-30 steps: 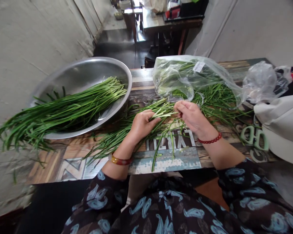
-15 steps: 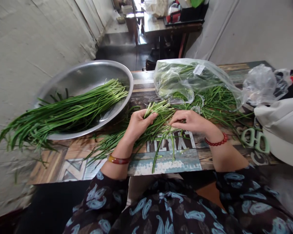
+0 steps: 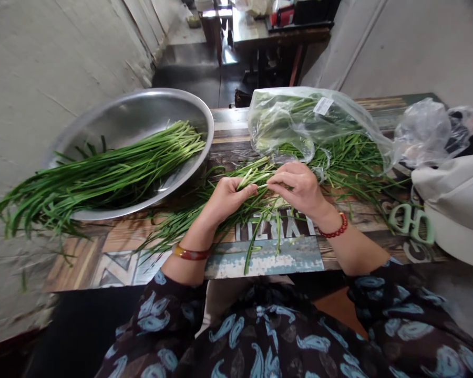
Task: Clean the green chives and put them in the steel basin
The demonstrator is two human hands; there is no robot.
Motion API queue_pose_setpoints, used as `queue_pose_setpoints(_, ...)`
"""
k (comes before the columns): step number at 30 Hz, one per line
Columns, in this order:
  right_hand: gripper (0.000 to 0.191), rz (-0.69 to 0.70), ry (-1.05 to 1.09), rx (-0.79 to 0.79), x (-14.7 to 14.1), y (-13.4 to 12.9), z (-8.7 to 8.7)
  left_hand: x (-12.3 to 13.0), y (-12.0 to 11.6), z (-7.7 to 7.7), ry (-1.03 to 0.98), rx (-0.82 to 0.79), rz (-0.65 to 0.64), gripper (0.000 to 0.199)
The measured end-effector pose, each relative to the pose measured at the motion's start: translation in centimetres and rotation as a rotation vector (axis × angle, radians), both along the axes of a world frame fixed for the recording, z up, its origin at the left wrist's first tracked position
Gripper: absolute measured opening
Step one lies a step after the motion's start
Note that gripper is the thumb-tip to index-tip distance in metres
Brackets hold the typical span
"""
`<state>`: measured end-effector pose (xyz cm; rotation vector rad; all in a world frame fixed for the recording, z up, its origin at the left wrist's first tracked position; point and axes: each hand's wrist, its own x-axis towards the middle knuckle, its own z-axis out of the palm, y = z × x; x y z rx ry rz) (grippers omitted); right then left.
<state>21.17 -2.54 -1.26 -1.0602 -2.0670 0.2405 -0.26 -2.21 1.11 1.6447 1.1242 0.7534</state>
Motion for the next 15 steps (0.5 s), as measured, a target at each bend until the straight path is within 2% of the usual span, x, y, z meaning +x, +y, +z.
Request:
queue_pose_setpoints(8,0.018,0.041,0.075,-0.067,-0.3,0.2,-0.5,0.0,-0.1,0.1,-0.001,-0.002,-0.021,0.034)
queue_pose_setpoints(15,0.017,0.032,0.476,-0.362,-1.4,-0.4,-0.1,0.1,0.0,0.2,-0.018,-0.002,-0.031,0.035)
